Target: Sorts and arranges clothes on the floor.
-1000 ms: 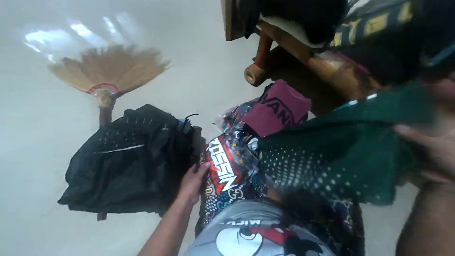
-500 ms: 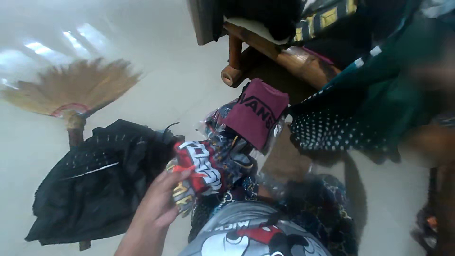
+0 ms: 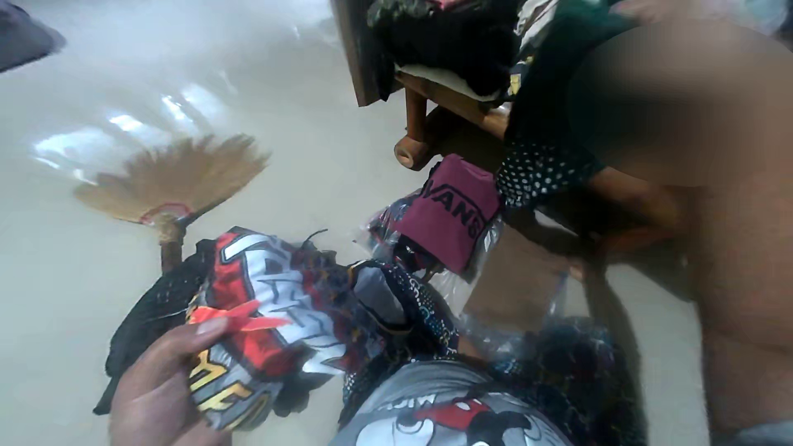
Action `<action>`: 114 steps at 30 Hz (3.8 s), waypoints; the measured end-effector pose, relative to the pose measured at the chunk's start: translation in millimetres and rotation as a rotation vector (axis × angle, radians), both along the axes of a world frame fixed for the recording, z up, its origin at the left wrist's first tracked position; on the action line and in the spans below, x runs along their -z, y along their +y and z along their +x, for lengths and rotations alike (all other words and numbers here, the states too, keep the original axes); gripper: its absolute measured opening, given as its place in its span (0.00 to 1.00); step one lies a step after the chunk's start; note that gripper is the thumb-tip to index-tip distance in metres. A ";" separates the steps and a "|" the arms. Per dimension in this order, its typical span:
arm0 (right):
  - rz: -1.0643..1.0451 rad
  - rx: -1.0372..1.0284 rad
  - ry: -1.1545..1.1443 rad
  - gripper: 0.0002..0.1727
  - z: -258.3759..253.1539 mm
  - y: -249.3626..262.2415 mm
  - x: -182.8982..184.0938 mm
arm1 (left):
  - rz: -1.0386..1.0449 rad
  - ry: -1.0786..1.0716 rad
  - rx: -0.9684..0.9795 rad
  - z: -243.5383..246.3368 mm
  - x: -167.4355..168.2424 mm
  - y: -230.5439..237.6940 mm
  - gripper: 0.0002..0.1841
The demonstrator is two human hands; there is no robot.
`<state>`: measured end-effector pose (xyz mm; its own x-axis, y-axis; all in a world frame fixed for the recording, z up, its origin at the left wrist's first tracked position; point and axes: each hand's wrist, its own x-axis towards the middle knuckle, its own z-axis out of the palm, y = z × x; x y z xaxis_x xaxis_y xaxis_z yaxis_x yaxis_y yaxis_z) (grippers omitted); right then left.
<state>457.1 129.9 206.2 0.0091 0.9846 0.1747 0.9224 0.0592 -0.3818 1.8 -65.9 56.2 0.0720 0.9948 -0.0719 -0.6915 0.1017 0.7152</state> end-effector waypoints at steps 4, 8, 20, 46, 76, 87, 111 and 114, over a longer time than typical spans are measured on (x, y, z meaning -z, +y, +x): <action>-0.051 -0.353 0.008 0.23 -78.0 -9.3 115.9 | -0.016 -0.050 -0.024 12.5 -9.6 8.4 0.08; -0.577 -0.394 0.563 0.34 -142.3 -65.4 225.1 | 0.015 -0.108 0.098 26.3 -22.5 17.8 0.10; -0.240 -0.043 0.966 0.23 -99.5 -216.6 183.3 | 0.174 -0.145 0.523 150.3 -54.0 52.6 0.12; -0.767 0.194 -0.077 0.63 9.8 -124.3 395.2 | -0.360 0.783 0.487 181.6 175.7 88.2 0.28; 0.106 0.042 0.229 0.23 -64.1 17.3 133.9 | -0.628 0.422 0.039 189.7 213.6 180.1 0.38; -0.304 -0.010 0.342 0.24 -125.0 -48.3 298.5 | -0.489 0.614 -0.106 170.3 203.5 174.7 0.31; -0.310 0.118 0.295 0.38 -90.2 -3.9 313.6 | -0.418 0.434 0.163 167.6 169.5 212.9 0.16; -0.318 0.042 0.347 0.35 -72.5 6.8 311.8 | -0.452 0.459 0.111 165.4 191.0 203.6 0.15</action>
<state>384.5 136.7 -105.7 0.0541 0.9863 -0.1561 0.7361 -0.1450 -0.6612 167.2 137.7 -134.9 0.0351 0.8477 -0.5293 -0.2936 0.5150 0.8054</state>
